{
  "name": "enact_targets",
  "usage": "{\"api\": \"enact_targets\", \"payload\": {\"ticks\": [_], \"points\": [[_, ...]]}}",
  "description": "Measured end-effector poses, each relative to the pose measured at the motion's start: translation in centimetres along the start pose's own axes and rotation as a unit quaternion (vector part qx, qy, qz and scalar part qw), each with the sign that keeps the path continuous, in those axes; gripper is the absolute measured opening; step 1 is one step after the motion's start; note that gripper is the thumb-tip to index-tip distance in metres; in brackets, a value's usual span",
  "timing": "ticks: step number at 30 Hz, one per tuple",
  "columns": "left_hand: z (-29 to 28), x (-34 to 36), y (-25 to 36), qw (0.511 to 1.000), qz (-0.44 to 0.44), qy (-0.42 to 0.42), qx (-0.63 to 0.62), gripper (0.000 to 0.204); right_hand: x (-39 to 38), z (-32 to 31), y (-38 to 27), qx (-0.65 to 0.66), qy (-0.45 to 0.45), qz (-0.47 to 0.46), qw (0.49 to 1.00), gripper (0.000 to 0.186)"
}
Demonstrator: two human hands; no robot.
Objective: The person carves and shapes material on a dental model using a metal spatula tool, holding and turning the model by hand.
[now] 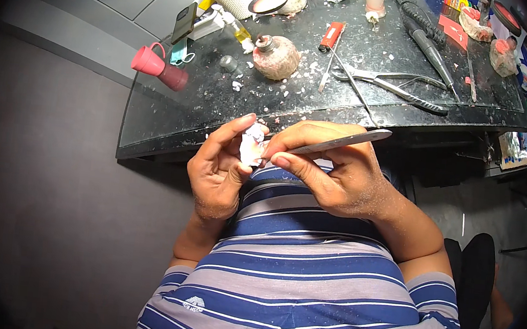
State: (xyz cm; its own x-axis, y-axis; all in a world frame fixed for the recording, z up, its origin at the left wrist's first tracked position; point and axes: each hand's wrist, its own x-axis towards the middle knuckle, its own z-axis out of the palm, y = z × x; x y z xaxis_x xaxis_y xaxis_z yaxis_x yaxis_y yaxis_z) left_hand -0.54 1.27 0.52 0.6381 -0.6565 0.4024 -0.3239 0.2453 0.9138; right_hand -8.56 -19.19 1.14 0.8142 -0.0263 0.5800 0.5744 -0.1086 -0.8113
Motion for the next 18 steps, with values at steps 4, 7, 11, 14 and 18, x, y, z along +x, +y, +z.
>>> {"api": "enact_targets", "payload": {"ticks": [4, 7, 11, 14, 18], "points": [[0.1, 0.2, 0.4, 0.999, -0.041, -0.005, -0.029, 0.057, -0.2, 0.1, 0.2, 0.031, 0.016, 0.005, 0.999, 0.010], [0.0, 0.3, 0.2, 0.996, -0.056, -0.007, -0.073, 0.059, 0.1, 0.0, 0.7, 0.038, 0.042, -0.032, 0.998, 0.011], [0.6, 0.3, 0.1, 0.993, -0.058, 0.002, -0.100, 0.064, 0.3, 0.2, 1.0, -0.002, 0.042, -0.062, 0.997, 0.013], [0.6, 0.4, -0.1, 0.991, -0.061, 0.002, -0.117, 0.065, 0.1, 0.7, 0.9, 0.012, 0.043, -0.045, 0.998, 0.013], [0.7, 0.4, -0.2, 0.991, -0.059, 0.008, -0.119, 0.065, 0.1, 1.1, 0.5, -0.007, 0.034, -0.049, 0.998, 0.011]]}}
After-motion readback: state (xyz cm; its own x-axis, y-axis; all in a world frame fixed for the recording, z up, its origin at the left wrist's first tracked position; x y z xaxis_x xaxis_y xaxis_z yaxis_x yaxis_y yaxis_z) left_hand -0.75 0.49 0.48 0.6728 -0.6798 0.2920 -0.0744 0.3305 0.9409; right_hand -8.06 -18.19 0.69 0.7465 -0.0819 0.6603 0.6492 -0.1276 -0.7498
